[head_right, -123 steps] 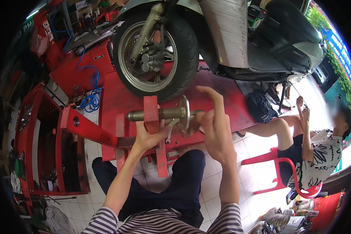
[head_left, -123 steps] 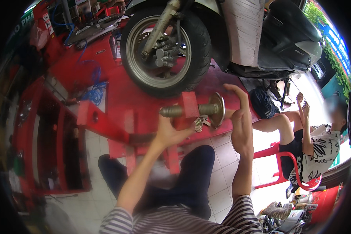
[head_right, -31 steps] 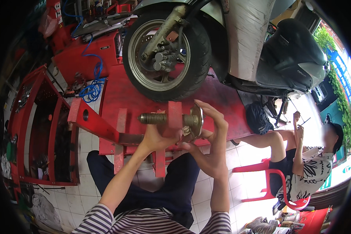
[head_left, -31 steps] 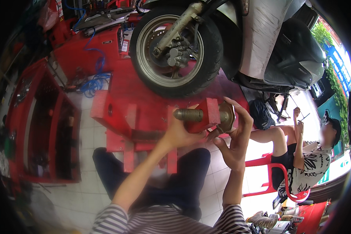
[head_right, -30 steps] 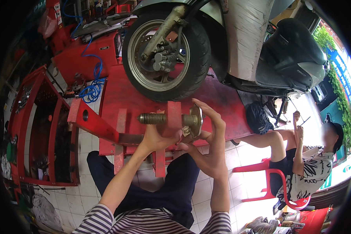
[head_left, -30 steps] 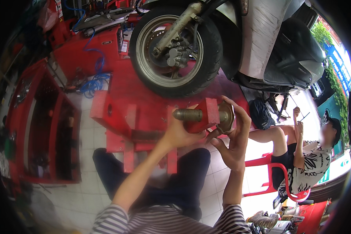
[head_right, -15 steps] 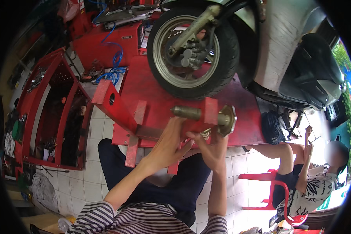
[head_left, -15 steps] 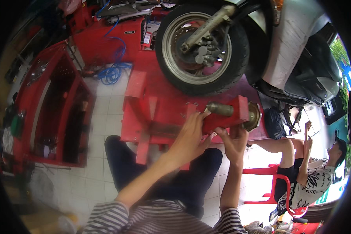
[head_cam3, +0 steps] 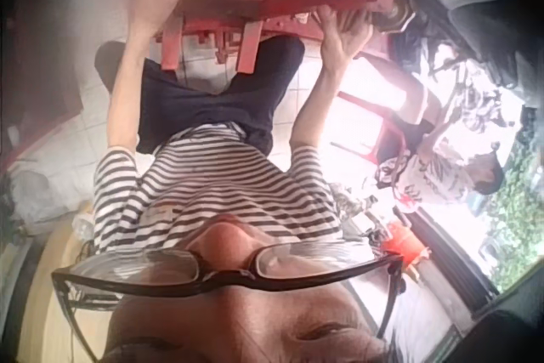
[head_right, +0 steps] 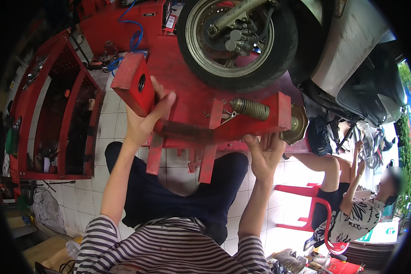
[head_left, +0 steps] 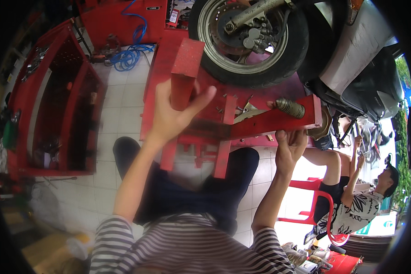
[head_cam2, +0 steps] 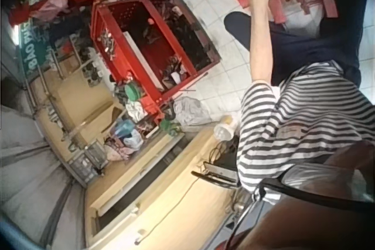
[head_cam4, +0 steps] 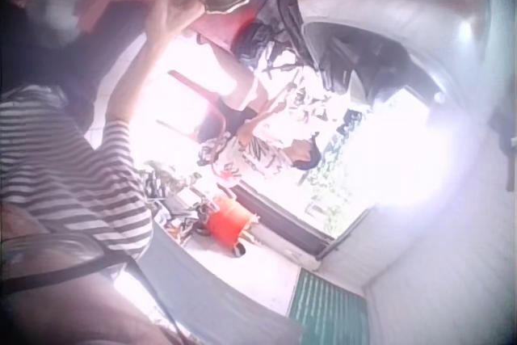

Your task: The person picks up a large metal bolt and manually threads it through a red metal frame, turning it several times to secure it before picking up a metal plate.

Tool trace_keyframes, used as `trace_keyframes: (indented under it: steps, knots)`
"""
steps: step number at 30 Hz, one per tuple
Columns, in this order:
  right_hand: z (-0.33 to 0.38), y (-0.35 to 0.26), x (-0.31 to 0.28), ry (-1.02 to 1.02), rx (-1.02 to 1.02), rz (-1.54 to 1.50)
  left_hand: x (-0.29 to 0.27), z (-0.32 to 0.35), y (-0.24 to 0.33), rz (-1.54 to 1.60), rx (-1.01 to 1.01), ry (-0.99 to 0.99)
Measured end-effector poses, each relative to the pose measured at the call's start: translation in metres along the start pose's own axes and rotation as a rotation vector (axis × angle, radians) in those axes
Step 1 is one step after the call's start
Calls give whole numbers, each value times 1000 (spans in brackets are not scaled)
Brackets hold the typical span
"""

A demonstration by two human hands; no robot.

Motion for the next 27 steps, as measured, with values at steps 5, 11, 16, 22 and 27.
trace_keyframes:
  steps: [5,11,16,22,27]
  knots:
    - [-7,9,2,-110,-18,119,-8,12,9,-76,305,193]
    - [-15,32,9,-54,-26,-55,-11,10,8,-1,269,189]
    - [-26,43,29,-51,-60,-193,-15,3,-2,2,165,152]
    - [-45,28,49,-156,-61,-180,-10,-5,-5,102,67,170]
    - [-46,38,33,-174,-109,-115,-9,-5,-8,144,80,157]
Point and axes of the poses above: each hand's wrist, its own z-axis away from the middle knuckle, its own x-axis out of the palm, y = z × x, the point moved 5 cm from there along -z, towards the middle knuckle, and after that the axes turned 1 degree about y, right-handed, at the moved point
